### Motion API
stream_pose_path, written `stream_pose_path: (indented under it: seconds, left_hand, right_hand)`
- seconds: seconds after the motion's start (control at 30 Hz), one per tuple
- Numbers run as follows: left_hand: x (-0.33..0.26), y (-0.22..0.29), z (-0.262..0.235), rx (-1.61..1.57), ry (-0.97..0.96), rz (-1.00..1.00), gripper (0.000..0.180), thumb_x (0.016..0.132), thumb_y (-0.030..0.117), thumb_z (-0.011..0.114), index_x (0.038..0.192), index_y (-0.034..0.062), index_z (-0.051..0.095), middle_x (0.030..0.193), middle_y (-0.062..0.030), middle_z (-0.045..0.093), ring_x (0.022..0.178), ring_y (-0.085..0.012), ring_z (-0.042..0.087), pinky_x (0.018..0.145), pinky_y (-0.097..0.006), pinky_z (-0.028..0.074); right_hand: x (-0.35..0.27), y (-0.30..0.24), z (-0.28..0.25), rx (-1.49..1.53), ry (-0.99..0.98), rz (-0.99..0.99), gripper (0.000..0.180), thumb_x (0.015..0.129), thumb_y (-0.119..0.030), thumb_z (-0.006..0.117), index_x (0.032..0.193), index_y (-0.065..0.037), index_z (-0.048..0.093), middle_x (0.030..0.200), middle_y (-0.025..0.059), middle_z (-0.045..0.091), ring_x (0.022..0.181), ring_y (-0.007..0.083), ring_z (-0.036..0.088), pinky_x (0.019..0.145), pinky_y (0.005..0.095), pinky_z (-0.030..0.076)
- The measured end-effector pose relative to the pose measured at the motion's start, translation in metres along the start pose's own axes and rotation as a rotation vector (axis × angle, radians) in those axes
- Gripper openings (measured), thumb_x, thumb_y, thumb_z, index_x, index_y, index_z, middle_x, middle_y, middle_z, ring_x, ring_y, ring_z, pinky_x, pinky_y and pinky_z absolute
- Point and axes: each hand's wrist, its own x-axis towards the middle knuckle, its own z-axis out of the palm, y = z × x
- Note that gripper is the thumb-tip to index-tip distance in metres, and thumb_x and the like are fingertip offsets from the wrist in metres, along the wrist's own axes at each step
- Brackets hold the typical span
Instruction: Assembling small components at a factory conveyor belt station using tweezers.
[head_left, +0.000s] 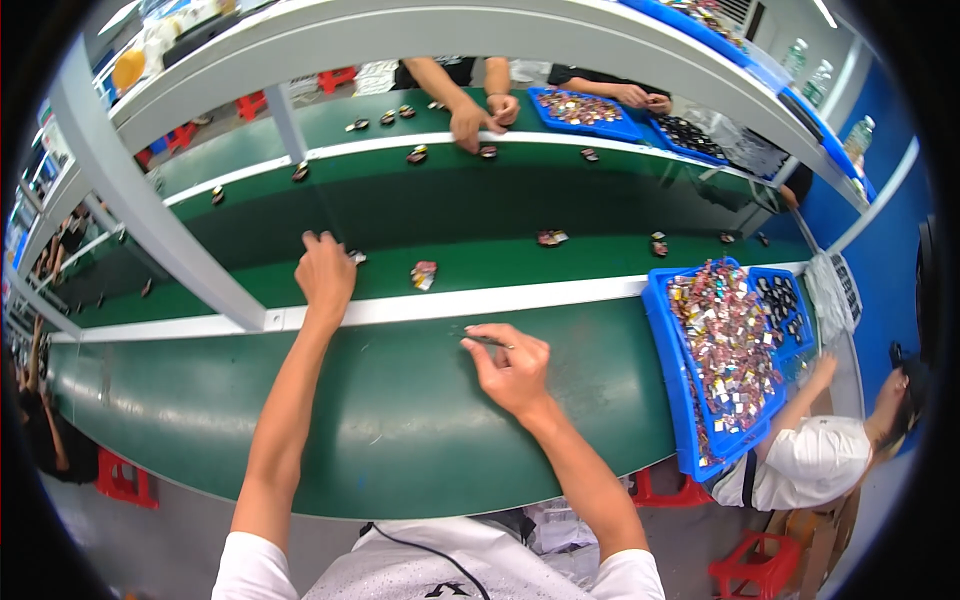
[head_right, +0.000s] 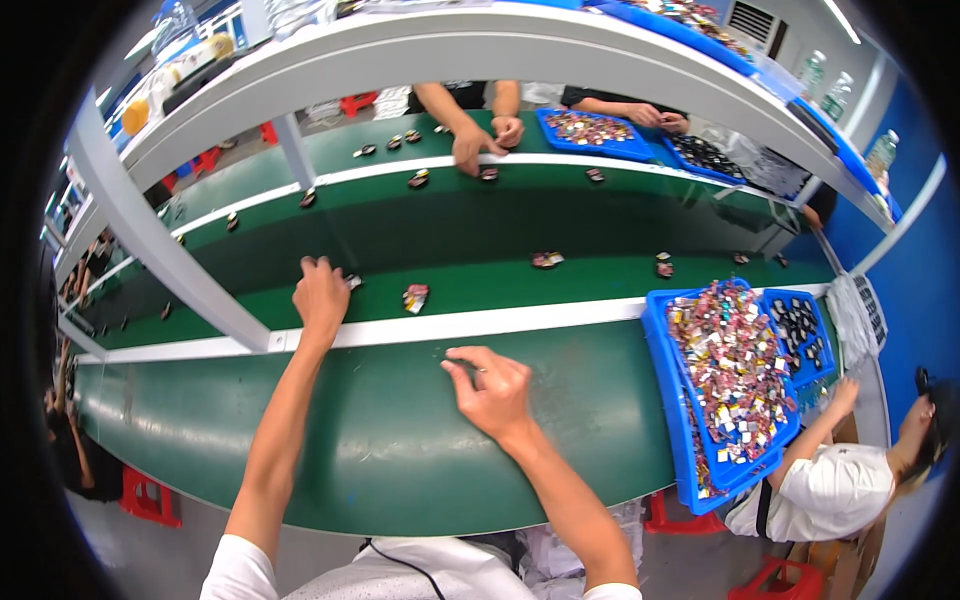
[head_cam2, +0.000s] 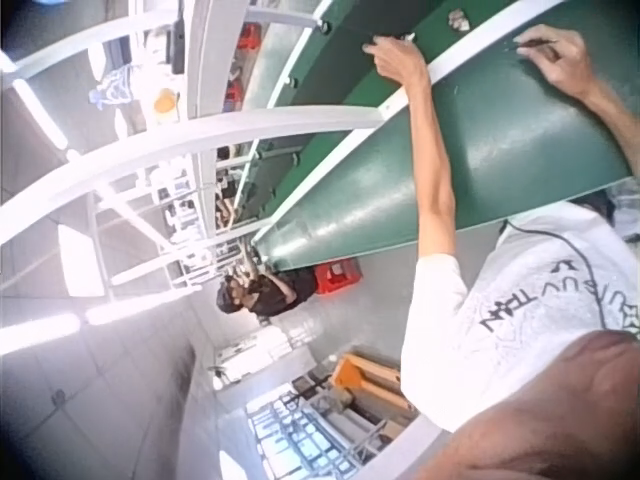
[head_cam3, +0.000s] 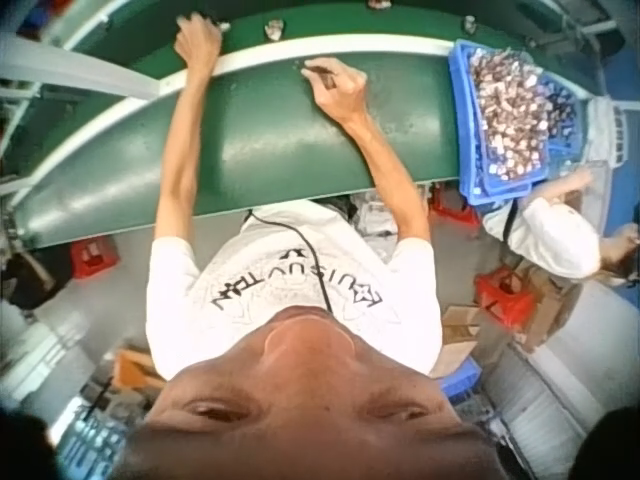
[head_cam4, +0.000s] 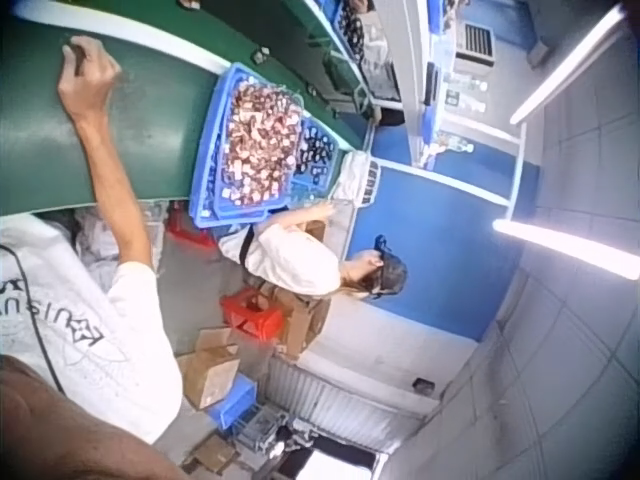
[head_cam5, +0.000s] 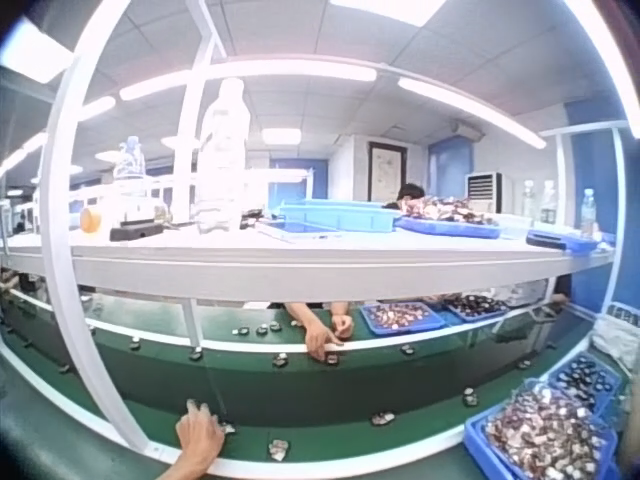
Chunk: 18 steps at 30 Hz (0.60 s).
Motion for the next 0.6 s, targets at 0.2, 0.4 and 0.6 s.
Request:
stream_pose_path:
  seconds: [0.2, 0.4, 0.6]
  left_hand:
    - [0.009, 0.036, -0.009, -0.553, -0.35, 0.328, 0.012, 0.08, 0.009, 0.074, 0.091, 0.0065, 0.077, 0.087, -0.0112, 0.073, 0.083, -0.0318, 0.072, 0.073, -0.041, 0.055]
    - [0.014, 0.047, 0.005, -0.359, -0.454, 0.402, 0.015, 0.076, 0.007, 0.077, 0.091, 0.0057, 0.079, 0.084, -0.0143, 0.075, 0.077, -0.0273, 0.073, 0.073, -0.037, 0.056]
    - [0.015, 0.048, 0.001, -0.486, -0.513, 0.391, 0.019, 0.072, 0.001, 0.08, 0.091, 0.0004, 0.077, 0.086, -0.0143, 0.074, 0.074, -0.0257, 0.071, 0.071, -0.036, 0.055]
  right_hand:
    - [-0.004, -0.003, 0.012, 0.058, -0.032, 0.011, 0.014, 0.08, -0.006, 0.081, 0.091, -0.008, 0.072, 0.08, 0.006, 0.073, 0.053, 0.0224, 0.064, 0.052, 0.0326, 0.05]
    - [-0.003, -0.002, 0.004, 0.024, -0.044, 0.04, 0.015, 0.081, -0.006, 0.081, 0.092, -0.006, 0.071, 0.081, 0.0059, 0.074, 0.058, 0.0226, 0.068, 0.055, 0.0328, 0.052]
    - [-0.003, 0.003, 0.005, 0.03, -0.066, 0.047, 0.014, 0.081, -0.006, 0.08, 0.092, -0.006, 0.071, 0.082, 0.0064, 0.075, 0.062, 0.023, 0.071, 0.056, 0.0328, 0.053]
